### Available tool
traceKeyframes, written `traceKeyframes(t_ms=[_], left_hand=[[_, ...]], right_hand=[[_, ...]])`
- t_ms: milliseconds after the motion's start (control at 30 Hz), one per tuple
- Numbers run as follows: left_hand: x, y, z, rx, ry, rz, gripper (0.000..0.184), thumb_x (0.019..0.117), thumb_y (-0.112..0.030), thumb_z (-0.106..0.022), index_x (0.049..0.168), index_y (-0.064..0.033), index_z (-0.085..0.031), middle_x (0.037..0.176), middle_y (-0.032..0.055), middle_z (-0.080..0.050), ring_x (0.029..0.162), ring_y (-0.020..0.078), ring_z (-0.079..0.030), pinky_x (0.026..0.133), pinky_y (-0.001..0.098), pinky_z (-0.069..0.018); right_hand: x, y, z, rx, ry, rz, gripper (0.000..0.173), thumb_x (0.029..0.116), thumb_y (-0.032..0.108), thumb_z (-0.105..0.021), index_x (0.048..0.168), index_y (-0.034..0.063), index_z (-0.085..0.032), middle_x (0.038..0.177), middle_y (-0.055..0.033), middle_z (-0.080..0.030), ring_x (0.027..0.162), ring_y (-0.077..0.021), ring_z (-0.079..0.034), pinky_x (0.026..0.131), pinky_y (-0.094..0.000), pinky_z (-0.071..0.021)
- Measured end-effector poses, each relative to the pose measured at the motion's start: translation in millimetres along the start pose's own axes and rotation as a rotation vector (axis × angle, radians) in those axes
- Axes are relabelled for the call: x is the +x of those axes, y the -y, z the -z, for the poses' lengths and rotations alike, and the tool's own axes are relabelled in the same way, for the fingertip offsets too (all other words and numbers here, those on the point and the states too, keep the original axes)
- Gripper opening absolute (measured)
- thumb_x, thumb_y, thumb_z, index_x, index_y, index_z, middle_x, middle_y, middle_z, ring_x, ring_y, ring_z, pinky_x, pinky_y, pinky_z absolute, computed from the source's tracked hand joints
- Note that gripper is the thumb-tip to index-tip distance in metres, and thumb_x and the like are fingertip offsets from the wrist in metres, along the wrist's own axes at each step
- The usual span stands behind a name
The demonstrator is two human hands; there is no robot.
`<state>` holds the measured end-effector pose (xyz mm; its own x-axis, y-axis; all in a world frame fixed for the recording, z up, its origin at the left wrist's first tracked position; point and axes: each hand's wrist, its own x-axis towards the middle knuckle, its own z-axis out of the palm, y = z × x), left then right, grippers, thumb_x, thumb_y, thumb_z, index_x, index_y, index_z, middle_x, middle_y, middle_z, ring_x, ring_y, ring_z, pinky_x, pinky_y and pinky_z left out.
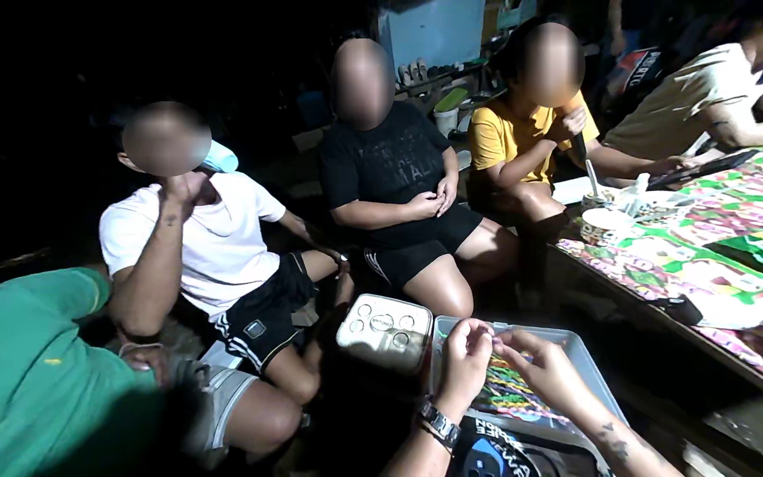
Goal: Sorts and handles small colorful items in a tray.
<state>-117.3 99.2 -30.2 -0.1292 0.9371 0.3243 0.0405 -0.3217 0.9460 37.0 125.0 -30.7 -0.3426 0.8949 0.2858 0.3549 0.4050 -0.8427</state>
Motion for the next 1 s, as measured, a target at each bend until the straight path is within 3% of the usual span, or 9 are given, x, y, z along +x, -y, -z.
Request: traceKeyframes(t_ms=[67,133,200,300,500,567,667,800,1000], left_hand=[[1.4,1.4,-0.5,0.016,-0.012,-0.015,0.017,0.0956,-0.002,-0.053,0.105,0.0055,-0.064,0.094,0.0052,-0.066,0.087,0.0064,-0.064,0.082,0.0240,-0.0548],[-0.4,1.2,-2.3,0.030,-0.008,0.014,0.016,0.0946,-0.002,-0.053,0.104,0.0049,-0.064,0.093,0.0048,-0.065,0.086,0.0060,-0.063,0.081,0.0240,-0.0542],[0.3,-0.5,-4.1,0.046,0.010,0.049,0.016,0.0921,-0.003,-0.053,0.101,0.0037,-0.064,0.090,0.0033,-0.063,0.083,0.0052,-0.061,0.078,0.0231,-0.0525],[-1.7,0.1,-7.1,0.033,0.055,0.079,0.016,0.0905,-0.004,-0.054,0.100,0.0039,-0.065,0.090,0.0027,-0.063,0.081,0.0044,-0.060,0.076,0.0220,-0.0515],[-1.1,-2.4,-10.9,0.043,0.067,0.090,0.016,0.0907,-0.004,-0.057,0.102,0.0053,-0.065,0.093,0.0064,-0.064,0.083,0.0063,-0.062,0.078,0.0235,-0.0533],[-0.5,-1.5,-11.3,0.054,0.017,0.039,0.016,0.0905,-0.002,-0.057,0.101,0.0062,-0.066,0.093,0.0078,-0.065,0.083,0.0070,-0.064,0.078,0.0234,-0.0550],[1.8,3.6,-9.1,0.052,-0.074,-0.030,0.017,0.0905,-0.002,-0.056,0.102,0.0064,-0.066,0.092,0.0063,-0.064,0.083,0.0047,-0.062,0.077,0.0208,-0.0530],[1.5,4.4,-7.4,0.059,-0.062,-0.024,0.019,0.0908,-0.004,-0.054,0.102,0.0061,-0.066,0.094,0.0055,-0.063,0.084,0.0039,-0.061,0.077,0.0197,-0.0514],[-3.3,3.4,-9.8,-0.007,0.006,0.045,0.015,0.0903,-0.001,-0.057,0.101,0.0055,-0.064,0.093,0.0052,-0.064,0.083,0.0054,-0.063,0.078,0.0227,-0.0547]], right_hand=[[-1.3,2.6,2.1,-0.076,0.027,0.011,0.029,0.1018,0.026,-0.058,0.110,0.0049,-0.077,0.101,-0.0100,-0.076,0.101,-0.0264,-0.071,0.100,-0.0633,-0.0443],[-4.5,3.2,3.3,-0.123,0.033,0.010,0.027,0.1015,0.024,-0.059,0.109,0.0065,-0.078,0.104,-0.0096,-0.077,0.106,-0.0293,-0.071,0.106,-0.0723,-0.0340],[-4.8,3.8,4.5,-0.133,0.012,0.019,0.022,0.0982,0.022,-0.064,0.105,0.0076,-0.080,0.103,-0.0089,-0.077,0.106,-0.0300,-0.071,0.106,-0.0740,-0.0328],[-6.6,0.7,5.9,-0.082,-0.010,0.016,0.014,0.0928,0.018,-0.071,0.096,0.0073,-0.080,0.095,-0.0072,-0.077,0.097,-0.0255,-0.072,0.099,-0.0678,-0.0422],[-3.4,1.2,7.2,0.034,-0.013,-0.074,0.013,0.0891,0.017,-0.074,0.091,0.0042,-0.070,0.083,-0.0030,-0.070,0.077,-0.0118,-0.067,0.076,-0.0358,-0.0562],[-3.1,2.4,9.3,0.012,0.019,-0.072,0.017,0.0925,0.021,-0.071,0.097,0.0052,-0.072,0.086,-0.0034,-0.072,0.080,-0.0127,-0.069,0.078,-0.0370,-0.0571],[-3.2,4.7,13.9,-0.037,0.121,-0.084,0.025,0.1025,0.022,-0.060,0.109,0.0036,-0.075,0.098,-0.0097,-0.075,0.091,-0.0210,-0.072,0.089,-0.0487,-0.0549],[-4.0,3.8,10.5,-0.025,0.046,-0.047,0.019,0.0980,0.019,-0.065,0.099,0.0055,-0.078,0.093,-0.0066,-0.076,0.090,-0.0188,-0.072,0.089,-0.0507,-0.0527],[-4.0,-0.2,5.8,0.040,-0.013,-0.015,0.010,0.0898,0.018,-0.071,0.089,0.0073,-0.073,0.083,0.0004,-0.071,0.078,-0.0072,-0.067,0.076,-0.0318,-0.0560]])
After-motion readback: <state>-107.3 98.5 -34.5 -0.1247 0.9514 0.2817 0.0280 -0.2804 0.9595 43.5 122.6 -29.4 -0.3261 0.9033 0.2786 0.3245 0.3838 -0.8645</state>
